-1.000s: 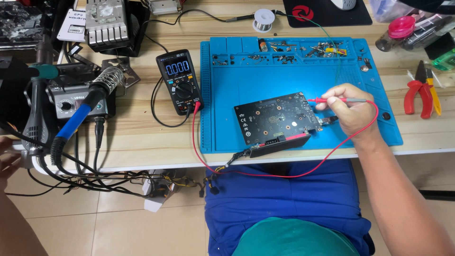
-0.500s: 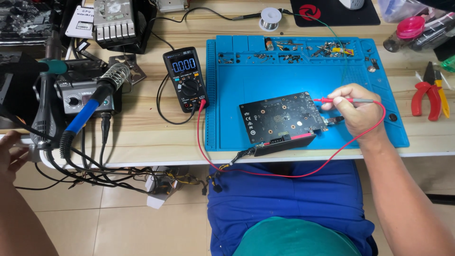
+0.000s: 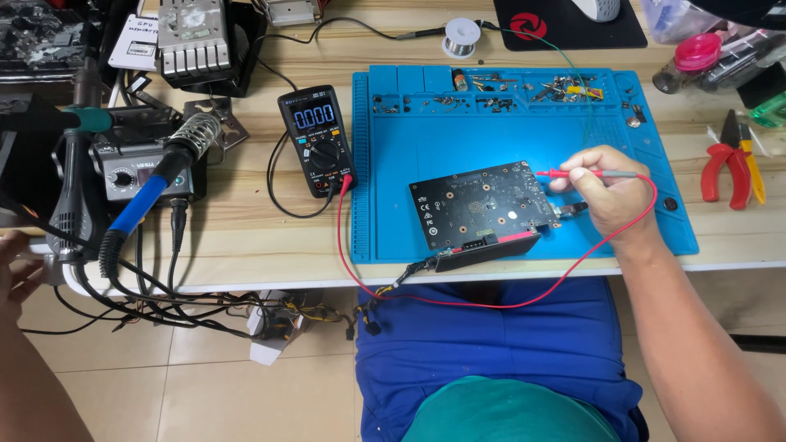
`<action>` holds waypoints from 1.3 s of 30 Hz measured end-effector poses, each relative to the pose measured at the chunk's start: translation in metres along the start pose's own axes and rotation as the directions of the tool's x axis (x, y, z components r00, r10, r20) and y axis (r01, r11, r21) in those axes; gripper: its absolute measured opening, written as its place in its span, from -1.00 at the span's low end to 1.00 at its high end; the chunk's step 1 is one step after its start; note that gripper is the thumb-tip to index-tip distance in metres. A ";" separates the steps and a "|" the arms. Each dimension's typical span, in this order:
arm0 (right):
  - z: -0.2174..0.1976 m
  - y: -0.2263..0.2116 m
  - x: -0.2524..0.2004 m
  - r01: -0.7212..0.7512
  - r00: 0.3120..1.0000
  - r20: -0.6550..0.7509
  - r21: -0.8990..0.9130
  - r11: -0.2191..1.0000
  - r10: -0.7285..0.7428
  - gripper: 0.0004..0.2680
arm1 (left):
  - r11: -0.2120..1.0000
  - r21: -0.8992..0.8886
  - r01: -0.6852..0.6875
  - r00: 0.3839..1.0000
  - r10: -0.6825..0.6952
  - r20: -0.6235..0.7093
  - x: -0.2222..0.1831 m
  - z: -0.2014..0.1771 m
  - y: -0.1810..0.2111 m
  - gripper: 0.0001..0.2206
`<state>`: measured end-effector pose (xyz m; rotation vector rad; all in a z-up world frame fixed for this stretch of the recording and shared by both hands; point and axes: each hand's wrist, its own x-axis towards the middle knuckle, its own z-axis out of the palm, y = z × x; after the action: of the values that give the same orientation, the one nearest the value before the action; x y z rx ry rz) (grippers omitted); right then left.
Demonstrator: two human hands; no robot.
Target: Testing a circuit board using a multimeter to diagnose faults by probing various components
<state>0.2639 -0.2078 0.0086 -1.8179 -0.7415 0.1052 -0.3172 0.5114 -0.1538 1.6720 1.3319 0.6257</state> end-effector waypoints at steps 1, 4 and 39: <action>0.001 -0.001 0.000 -0.007 1.000 -0.002 -0.002 1.000 0.007 -0.92 | 1.000 -0.002 0.016 1.000 -0.016 -0.001 0.001 -0.001 0.000 -0.63; -0.001 0.006 0.001 0.007 1.000 0.011 0.009 1.000 -0.007 -0.92 | 0.998 -0.022 0.051 0.998 -0.051 0.021 0.004 -0.002 0.001 -0.64; 0.007 0.003 -0.013 0.300 0.953 -0.005 -0.142 0.943 -0.304 -0.94 | 0.996 -0.016 0.091 0.996 -0.091 0.009 -0.002 -0.003 0.004 -0.60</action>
<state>0.2518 -0.2097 -0.0004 -1.8097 -1.0210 -0.1771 -0.3186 0.5104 -0.1482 1.5892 1.3857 0.5744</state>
